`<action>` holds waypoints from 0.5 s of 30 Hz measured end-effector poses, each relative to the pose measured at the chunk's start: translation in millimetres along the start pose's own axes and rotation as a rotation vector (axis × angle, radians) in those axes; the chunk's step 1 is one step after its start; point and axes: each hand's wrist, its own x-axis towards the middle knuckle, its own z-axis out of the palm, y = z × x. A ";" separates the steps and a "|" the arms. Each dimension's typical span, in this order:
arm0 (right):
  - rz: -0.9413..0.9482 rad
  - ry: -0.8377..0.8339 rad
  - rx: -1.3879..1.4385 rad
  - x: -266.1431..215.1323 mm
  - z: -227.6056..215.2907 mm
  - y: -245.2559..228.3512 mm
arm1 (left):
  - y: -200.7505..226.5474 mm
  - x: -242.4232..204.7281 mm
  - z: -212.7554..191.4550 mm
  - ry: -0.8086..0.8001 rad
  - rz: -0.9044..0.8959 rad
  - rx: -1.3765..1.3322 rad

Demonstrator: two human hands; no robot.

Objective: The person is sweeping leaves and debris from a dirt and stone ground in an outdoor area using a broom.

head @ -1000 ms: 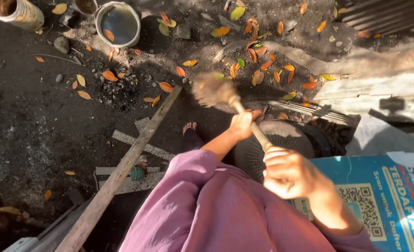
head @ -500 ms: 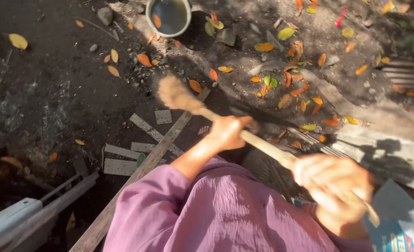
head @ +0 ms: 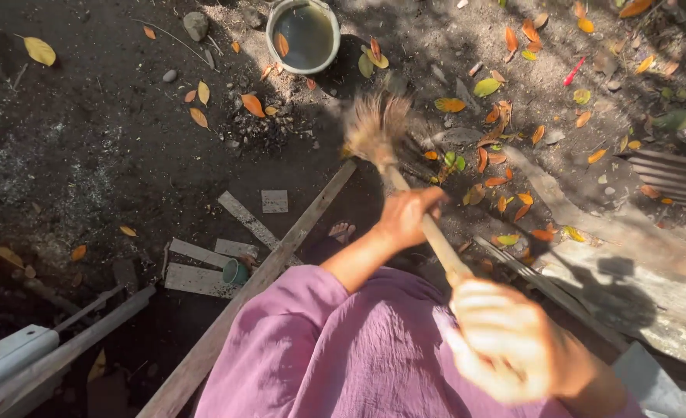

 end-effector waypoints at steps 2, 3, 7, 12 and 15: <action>-0.166 -0.090 0.106 8.3 -22.4 -22.5 | 36.1 3.4 -14.1 -0.126 0.063 -0.085; -0.161 -0.088 0.105 -9.6 -35.3 -1.9 | 45.9 0.2 -20.5 -0.129 0.063 -0.089; -0.341 -0.439 0.551 -53.4 -53.7 65.2 | 28.8 -10.1 -18.9 -0.223 -0.045 0.112; -0.076 -0.204 0.404 -54.5 -52.1 111.9 | -35.5 15.9 41.3 -0.297 -0.257 0.201; 0.042 -0.179 0.329 -56.8 -90.7 111.3 | -26.4 54.9 108.3 -0.381 -0.053 0.109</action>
